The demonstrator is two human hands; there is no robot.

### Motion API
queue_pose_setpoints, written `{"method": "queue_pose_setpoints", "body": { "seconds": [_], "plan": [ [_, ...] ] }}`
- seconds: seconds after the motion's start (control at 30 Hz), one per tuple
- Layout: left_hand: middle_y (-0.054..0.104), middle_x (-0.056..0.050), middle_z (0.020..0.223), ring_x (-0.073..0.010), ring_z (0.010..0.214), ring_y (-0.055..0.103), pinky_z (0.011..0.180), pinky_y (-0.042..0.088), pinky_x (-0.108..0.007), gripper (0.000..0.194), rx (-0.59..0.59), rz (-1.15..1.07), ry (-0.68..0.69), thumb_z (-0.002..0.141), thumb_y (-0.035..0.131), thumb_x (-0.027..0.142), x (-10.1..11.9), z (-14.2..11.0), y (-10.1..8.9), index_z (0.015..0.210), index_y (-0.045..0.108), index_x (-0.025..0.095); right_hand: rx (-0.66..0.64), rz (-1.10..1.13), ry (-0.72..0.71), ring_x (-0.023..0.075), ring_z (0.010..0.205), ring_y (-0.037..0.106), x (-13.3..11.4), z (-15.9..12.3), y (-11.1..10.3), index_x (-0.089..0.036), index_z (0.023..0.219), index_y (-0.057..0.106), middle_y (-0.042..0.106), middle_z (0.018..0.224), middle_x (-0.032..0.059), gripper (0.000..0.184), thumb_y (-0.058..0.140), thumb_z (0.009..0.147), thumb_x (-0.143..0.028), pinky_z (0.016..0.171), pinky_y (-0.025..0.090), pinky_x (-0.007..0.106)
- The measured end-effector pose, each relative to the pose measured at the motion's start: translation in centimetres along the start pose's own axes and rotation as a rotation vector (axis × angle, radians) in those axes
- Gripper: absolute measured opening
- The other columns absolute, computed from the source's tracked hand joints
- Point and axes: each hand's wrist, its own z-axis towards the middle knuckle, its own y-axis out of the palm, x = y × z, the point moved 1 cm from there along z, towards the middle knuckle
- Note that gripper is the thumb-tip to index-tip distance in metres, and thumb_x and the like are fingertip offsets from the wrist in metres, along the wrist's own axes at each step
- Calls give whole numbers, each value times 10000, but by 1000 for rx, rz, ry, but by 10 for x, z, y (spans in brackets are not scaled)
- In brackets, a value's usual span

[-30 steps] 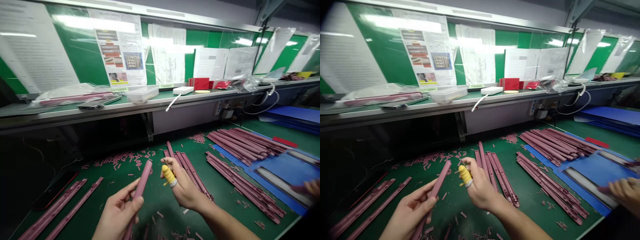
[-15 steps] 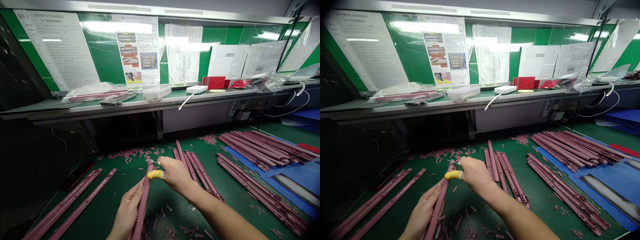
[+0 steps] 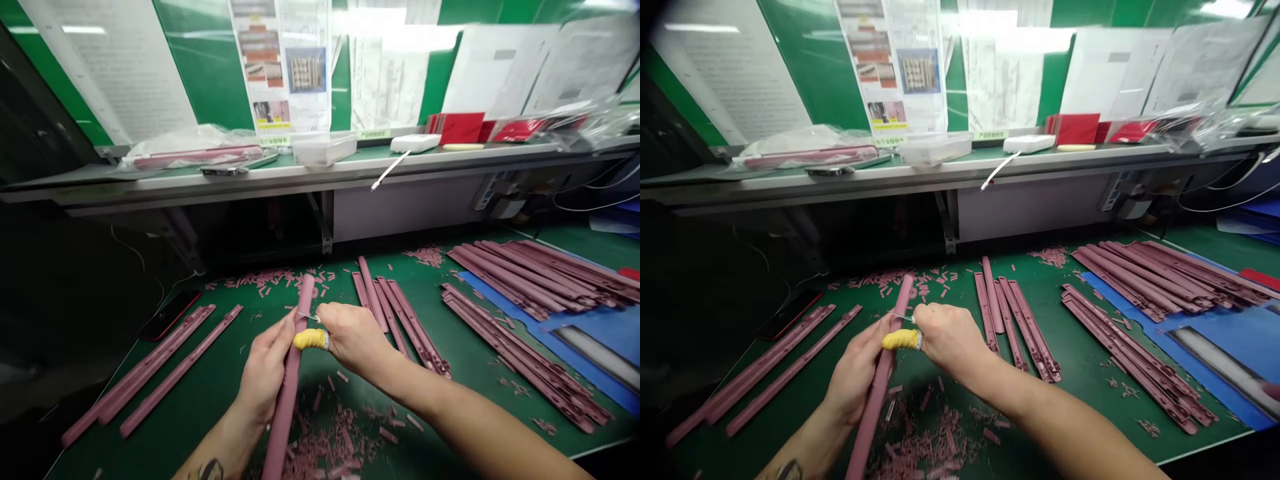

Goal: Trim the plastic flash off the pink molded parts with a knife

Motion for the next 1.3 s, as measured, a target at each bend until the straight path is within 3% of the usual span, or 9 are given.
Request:
{"method": "queue_pose_setpoints", "body": {
  "seconds": [0.23, 0.33, 0.43, 0.5, 0.7, 0.83, 0.93, 1.13, 1.3],
  "plan": [
    [468, 71, 637, -24, 383, 373, 318, 323, -146, 459, 47, -85, 71, 774, 649, 534, 24, 59, -9, 1126, 640, 240, -323, 173, -384, 146, 487, 517, -70, -75, 47, -202, 714, 546, 615, 614, -12, 223, 673, 765, -378, 443, 160, 266],
    [455, 74, 677, -8, 396, 350, 301, 270, -119, 427, 3, -107, 62, 753, 696, 478, 24, 64, -17, 1100, 631, 238, -232, 384, -295, 131, 515, 541, -50, -71, 53, -195, 694, 557, 618, 620, -8, 377, 564, 847, -539, 456, 254, 242],
    [477, 57, 673, -24, 464, 437, 342, 330, -100, 420, -48, -60, -11, 726, 751, 271, 8, 50, -23, 1119, 630, 186, 27, 546, -9, 132, 606, 560, -5, -30, 35, -177, 825, 589, 635, 712, 23, 508, 374, 916, -628, 545, 346, 228],
    [522, 31, 694, -44, 495, 486, 390, 415, -123, 378, -57, -23, -66, 783, 690, 277, -4, 37, -25, 1138, 625, 162, 108, 482, 58, 140, 628, 554, 19, -1, 20, -170, 880, 592, 630, 730, 28, 509, 383, 910, -632, 563, 341, 230],
    [647, -14, 830, -24, 388, 452, 299, 358, -123, 528, -70, -35, -168, 754, 733, 307, -20, 17, -20, 1256, 576, 251, 28, 214, 102, 141, 638, 518, 36, 33, 14, -181, 829, 568, 601, 721, 7, 348, 564, 871, -527, 553, 249, 239],
    [673, -23, 842, -64, 606, 604, 574, 516, -146, 386, -49, -207, -171, 737, 757, 216, -24, 18, -18, 1116, 687, 205, 10, 143, 103, 130, 591, 471, 33, 33, 11, -181, 736, 521, 565, 679, 2, 456, 498, 870, -616, 530, 192, 255],
    [689, -15, 868, -76, 682, 622, 691, 521, -171, 361, -96, -238, -126, 756, 733, 181, -23, 19, -17, 1114, 696, 208, -8, 85, 86, 124, 587, 473, 33, 32, 4, -183, 739, 521, 566, 681, 0, 506, 439, 872, -664, 529, 192, 253],
    [695, -16, 872, -67, 623, 605, 566, 485, -140, 425, -63, -200, -28, 713, 736, 120, -9, 40, -12, 1129, 685, 188, -133, 129, -95, 144, 587, 540, -23, -6, 18, -183, 794, 564, 626, 725, 24, 380, 484, 912, -535, 511, 213, 256],
    [631, 27, 909, -11, 636, 572, 569, 476, -93, 329, 2, -292, 65, 796, 640, 89, 10, 75, -20, 1097, 673, 218, -391, 273, -449, 152, 505, 532, -75, -70, 44, -201, 739, 574, 628, 636, -5, 211, 675, 781, -381, 455, 215, 255]
  ]
}}
